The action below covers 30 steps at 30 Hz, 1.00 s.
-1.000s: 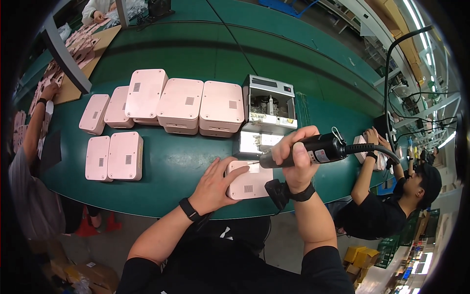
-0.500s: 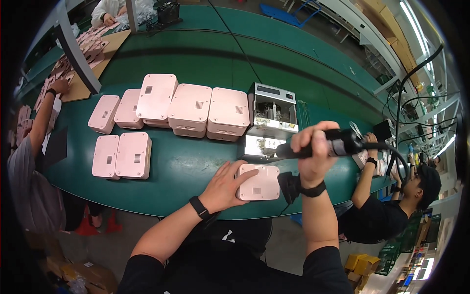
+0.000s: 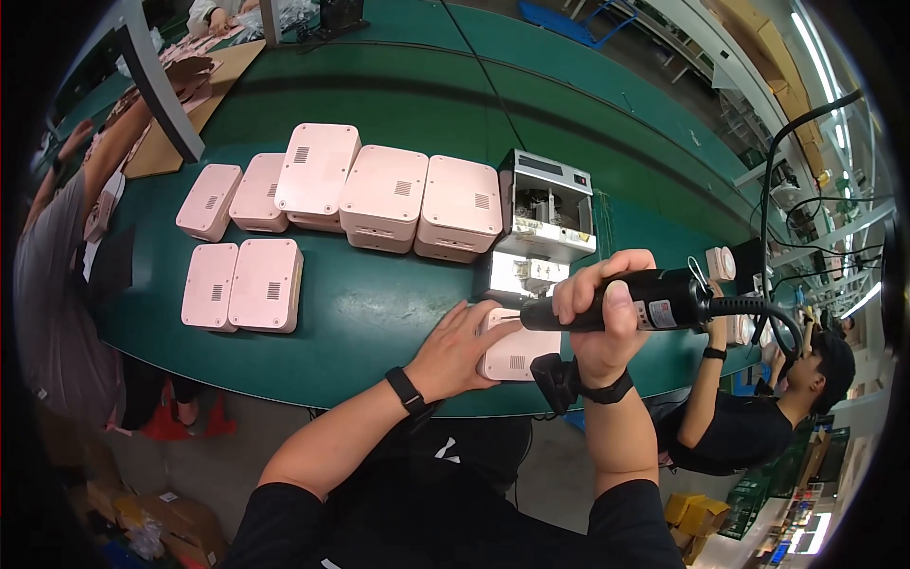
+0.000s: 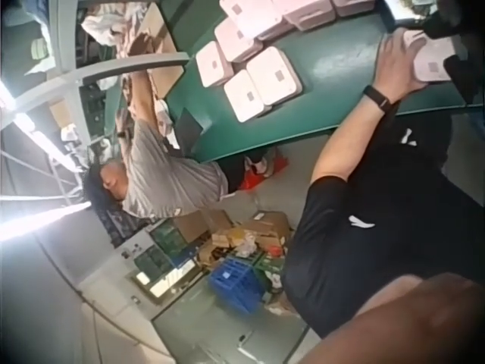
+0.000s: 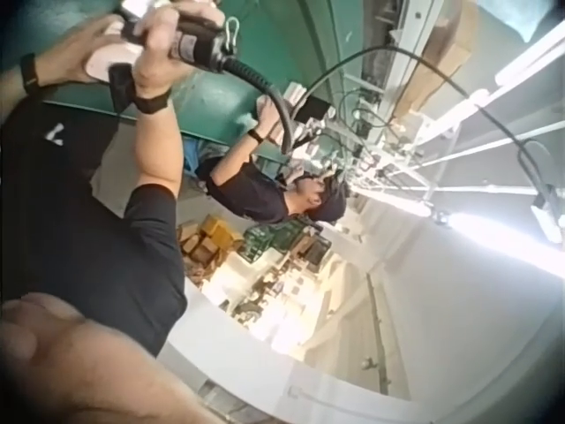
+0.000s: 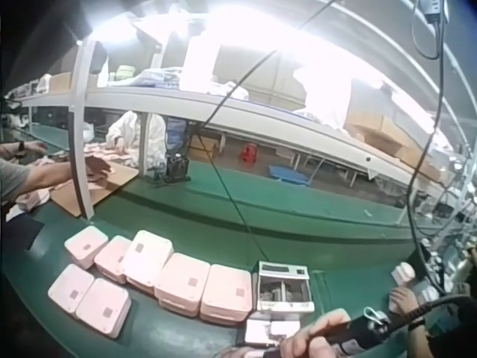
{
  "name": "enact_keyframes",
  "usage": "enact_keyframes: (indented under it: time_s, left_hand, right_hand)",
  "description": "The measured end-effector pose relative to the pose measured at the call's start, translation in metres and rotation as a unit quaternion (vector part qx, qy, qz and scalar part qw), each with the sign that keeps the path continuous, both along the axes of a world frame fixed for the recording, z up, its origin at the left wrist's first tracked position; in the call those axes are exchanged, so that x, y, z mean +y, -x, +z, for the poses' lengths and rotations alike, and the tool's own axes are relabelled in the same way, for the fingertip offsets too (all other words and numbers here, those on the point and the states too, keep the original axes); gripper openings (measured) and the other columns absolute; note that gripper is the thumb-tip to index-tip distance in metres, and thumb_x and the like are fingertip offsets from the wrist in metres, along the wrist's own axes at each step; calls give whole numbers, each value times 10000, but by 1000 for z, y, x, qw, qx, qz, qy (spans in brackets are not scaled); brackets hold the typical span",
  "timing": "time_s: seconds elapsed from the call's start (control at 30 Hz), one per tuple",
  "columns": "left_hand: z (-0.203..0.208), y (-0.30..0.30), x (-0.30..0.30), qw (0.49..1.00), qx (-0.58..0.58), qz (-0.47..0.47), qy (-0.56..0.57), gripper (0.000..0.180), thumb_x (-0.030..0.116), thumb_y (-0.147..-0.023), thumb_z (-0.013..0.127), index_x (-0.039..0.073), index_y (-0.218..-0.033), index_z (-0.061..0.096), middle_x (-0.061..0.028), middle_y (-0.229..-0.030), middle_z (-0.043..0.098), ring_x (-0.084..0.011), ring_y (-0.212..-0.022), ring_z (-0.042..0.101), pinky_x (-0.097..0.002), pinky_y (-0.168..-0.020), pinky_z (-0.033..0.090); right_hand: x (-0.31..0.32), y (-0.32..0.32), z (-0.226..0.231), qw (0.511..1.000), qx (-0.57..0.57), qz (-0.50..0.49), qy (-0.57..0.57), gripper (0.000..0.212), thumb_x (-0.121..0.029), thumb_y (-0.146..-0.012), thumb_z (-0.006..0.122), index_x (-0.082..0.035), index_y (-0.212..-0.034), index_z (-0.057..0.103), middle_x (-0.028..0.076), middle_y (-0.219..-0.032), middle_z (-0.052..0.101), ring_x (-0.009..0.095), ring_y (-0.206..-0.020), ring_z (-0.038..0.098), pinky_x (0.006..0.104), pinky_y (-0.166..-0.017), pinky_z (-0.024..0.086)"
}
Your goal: The person picks up a pink plastic case, places it on the table, and uses a power screwdriver to drive screws into its base. They then set the case aside and repeat the process with another pink plastic case.
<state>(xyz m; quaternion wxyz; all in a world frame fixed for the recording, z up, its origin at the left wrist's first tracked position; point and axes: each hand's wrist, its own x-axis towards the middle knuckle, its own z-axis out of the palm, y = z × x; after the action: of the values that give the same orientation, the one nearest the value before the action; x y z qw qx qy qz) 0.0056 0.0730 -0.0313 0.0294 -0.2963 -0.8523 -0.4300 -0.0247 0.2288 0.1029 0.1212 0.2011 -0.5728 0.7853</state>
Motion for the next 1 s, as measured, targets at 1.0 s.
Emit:
enact_keyframes:
  time_s: [1.0]
  left_hand:
    - [3,-3,-3,999,39,18,2,713,243,-613,863,187,-1271,594,-132,-1288,477,-343,-1184,517,-468,-1084,375]
  right_hand:
    - [-16,-5,-16,999,-20,23,-40,302,-210,-906,642,-63,-1043,417,86,-687,507,168,-542,470,331,-541,443]
